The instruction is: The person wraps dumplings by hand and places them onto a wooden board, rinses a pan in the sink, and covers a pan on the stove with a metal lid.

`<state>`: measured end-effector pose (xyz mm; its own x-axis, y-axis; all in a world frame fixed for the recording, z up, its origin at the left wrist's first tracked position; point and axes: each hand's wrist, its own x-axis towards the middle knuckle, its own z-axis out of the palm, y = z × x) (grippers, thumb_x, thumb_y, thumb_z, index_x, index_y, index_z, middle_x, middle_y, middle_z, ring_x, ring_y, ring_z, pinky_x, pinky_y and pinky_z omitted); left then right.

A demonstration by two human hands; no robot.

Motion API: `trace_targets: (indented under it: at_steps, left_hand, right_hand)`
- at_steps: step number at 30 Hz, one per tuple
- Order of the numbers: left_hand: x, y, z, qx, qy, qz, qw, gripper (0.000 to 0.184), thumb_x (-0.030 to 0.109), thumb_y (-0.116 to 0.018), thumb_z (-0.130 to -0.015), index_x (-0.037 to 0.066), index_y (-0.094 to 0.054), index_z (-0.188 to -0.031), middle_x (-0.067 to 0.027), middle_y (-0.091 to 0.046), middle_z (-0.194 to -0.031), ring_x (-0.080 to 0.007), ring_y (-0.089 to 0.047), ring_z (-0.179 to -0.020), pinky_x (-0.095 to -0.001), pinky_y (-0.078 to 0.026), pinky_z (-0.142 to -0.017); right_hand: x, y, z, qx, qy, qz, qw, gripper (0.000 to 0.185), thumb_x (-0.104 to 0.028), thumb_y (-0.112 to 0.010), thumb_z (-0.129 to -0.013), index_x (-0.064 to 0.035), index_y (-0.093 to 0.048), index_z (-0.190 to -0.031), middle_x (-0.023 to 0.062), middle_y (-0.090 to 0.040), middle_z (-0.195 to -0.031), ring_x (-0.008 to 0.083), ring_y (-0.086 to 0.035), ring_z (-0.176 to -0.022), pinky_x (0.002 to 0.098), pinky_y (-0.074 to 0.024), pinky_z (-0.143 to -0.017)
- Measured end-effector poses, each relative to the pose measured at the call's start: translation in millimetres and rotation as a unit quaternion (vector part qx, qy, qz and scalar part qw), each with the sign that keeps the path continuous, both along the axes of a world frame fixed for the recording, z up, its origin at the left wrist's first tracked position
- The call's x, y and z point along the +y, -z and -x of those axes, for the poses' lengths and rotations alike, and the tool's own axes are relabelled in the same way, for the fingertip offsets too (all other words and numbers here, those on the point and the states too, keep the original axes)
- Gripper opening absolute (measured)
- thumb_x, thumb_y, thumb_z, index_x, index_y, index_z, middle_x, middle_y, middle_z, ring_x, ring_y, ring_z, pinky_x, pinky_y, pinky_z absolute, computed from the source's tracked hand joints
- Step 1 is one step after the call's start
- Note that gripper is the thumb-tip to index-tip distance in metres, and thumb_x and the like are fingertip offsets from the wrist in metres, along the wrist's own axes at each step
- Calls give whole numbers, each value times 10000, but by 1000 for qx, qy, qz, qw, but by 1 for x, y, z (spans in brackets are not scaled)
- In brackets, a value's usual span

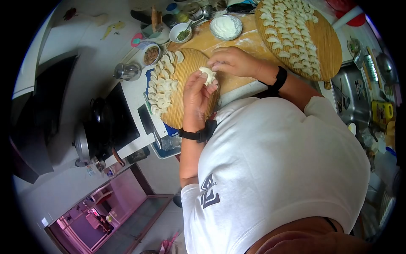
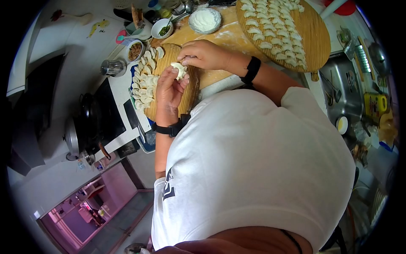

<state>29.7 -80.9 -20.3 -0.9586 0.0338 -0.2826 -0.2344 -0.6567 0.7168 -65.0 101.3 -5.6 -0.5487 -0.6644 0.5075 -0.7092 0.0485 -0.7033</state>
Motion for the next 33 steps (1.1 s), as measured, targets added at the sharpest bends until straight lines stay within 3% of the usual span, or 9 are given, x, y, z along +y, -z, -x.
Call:
trace_targets:
  at_steps: [11, 16, 20, 28, 33]
  left_hand:
    - [3, 0, 2, -20, 45, 32, 998, 169, 115, -602, -900, 41, -569, -1048, -87, -638, -910, -196, -637, -699, -276, -552, -611]
    - [5, -2, 1, -25, 32, 33, 999, 159, 113, -600, -900, 44, -576, -1041, -79, -641, -901, -182, -626, -677, -252, -527, -579]
    - [9, -1, 3, -29, 47, 58, 997, 151, 105, -595, -897, 35, -594, -1031, -75, -646, -891, -152, -602, -682, -237, -492, -560]
    - [18, 0, 10, -34, 85, 89, 992, 143, 108, -585, -901, 19, -617, -1008, -73, -647, -891, -135, -581, -686, -228, -467, -549]
    - [26, 0, 17, -34, 108, 96, 989, 149, 101, -586, -896, 15, -608, -1017, -78, -647, -874, -132, -564, -628, -222, -452, -535]
  right_hand:
    - [5, 5, -3, 31, -9, -45, 998, 92, -119, -600, -849, -29, -588, -862, 125, -565, -812, 308, -568, -753, 372, -463, -687]
    - [13, 10, 0, -69, -16, -19, 997, 178, -176, -620, -859, -27, -623, -958, 118, -625, -862, 271, -616, -804, 336, -487, -716]
    - [18, 14, 8, -34, -4, -10, 999, 216, -184, -630, -865, -21, -636, -1008, 116, -644, -899, 233, -634, -832, 322, -491, -745]
    - [30, 5, 9, -124, -64, -50, 989, 205, -178, -641, -851, -11, -638, -968, 105, -641, -873, 202, -623, -803, 308, -485, -735]
    - [38, 3, 10, -79, -64, -56, 993, 172, -186, -615, -851, -25, -635, -911, 95, -613, -817, 243, -600, -769, 337, -473, -712]
